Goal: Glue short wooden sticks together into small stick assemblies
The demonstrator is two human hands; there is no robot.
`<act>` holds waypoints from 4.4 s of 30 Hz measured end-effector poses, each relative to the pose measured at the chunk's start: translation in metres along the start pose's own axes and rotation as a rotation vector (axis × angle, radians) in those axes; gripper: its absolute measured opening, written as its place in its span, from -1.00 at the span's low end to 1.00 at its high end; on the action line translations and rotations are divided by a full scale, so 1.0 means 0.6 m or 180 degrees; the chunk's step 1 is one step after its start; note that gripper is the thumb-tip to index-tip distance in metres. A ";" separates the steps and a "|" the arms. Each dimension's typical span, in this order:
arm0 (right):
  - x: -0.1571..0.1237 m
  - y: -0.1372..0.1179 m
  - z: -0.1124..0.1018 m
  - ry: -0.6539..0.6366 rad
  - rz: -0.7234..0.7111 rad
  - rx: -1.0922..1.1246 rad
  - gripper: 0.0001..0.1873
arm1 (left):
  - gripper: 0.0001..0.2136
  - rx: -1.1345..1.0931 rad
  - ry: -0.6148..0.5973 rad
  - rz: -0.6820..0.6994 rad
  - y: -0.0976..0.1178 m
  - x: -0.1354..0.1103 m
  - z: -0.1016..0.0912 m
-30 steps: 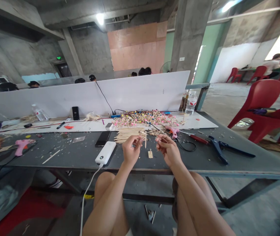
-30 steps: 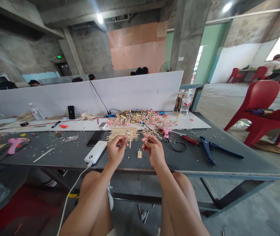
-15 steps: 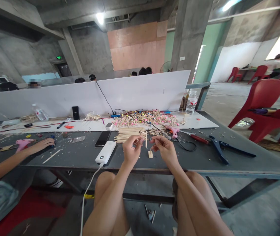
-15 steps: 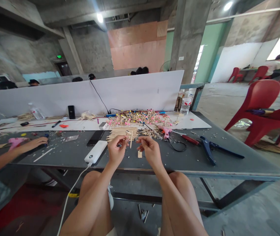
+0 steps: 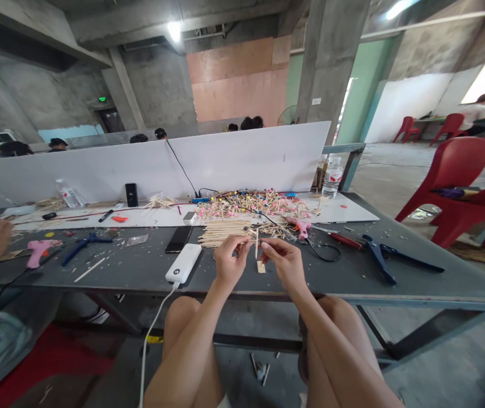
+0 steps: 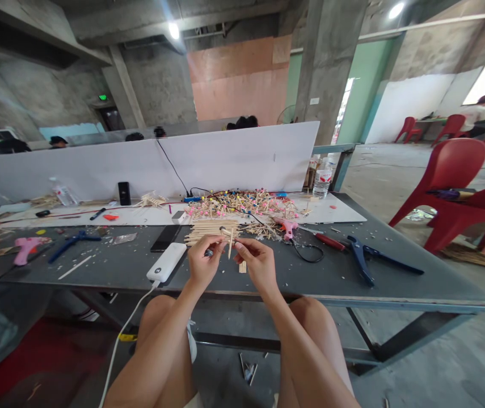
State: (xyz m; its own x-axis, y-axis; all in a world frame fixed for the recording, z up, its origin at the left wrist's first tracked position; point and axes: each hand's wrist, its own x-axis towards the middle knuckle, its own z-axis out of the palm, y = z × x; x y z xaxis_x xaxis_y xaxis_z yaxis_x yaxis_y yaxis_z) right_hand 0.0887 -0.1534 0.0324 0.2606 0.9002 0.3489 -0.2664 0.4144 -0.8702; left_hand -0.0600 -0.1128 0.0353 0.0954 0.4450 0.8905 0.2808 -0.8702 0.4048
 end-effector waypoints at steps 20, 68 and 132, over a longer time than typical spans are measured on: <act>-0.003 0.000 -0.031 -0.0276 -0.1025 -0.1519 -0.73 | -0.74 -0.1235 -0.0512 -0.1565 0.004 0.004 -0.010; 0.009 -0.015 -0.017 -0.0075 0.0709 0.0656 -0.64 | -0.87 0.0698 0.0016 0.1018 0.018 0.002 -0.009; 0.008 -0.027 -0.025 -0.0376 0.0553 0.0593 -0.68 | -0.87 0.0887 0.0001 0.1267 0.019 -0.001 -0.004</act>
State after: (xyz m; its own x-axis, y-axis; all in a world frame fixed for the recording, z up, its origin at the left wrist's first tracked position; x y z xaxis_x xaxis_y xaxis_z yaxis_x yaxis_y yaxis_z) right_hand 0.1083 -0.1578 0.0428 0.0889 0.9648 0.2476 -0.4666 0.2600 -0.8454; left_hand -0.0590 -0.1236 0.0397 0.2469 0.0889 0.9649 0.4676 -0.8831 -0.0383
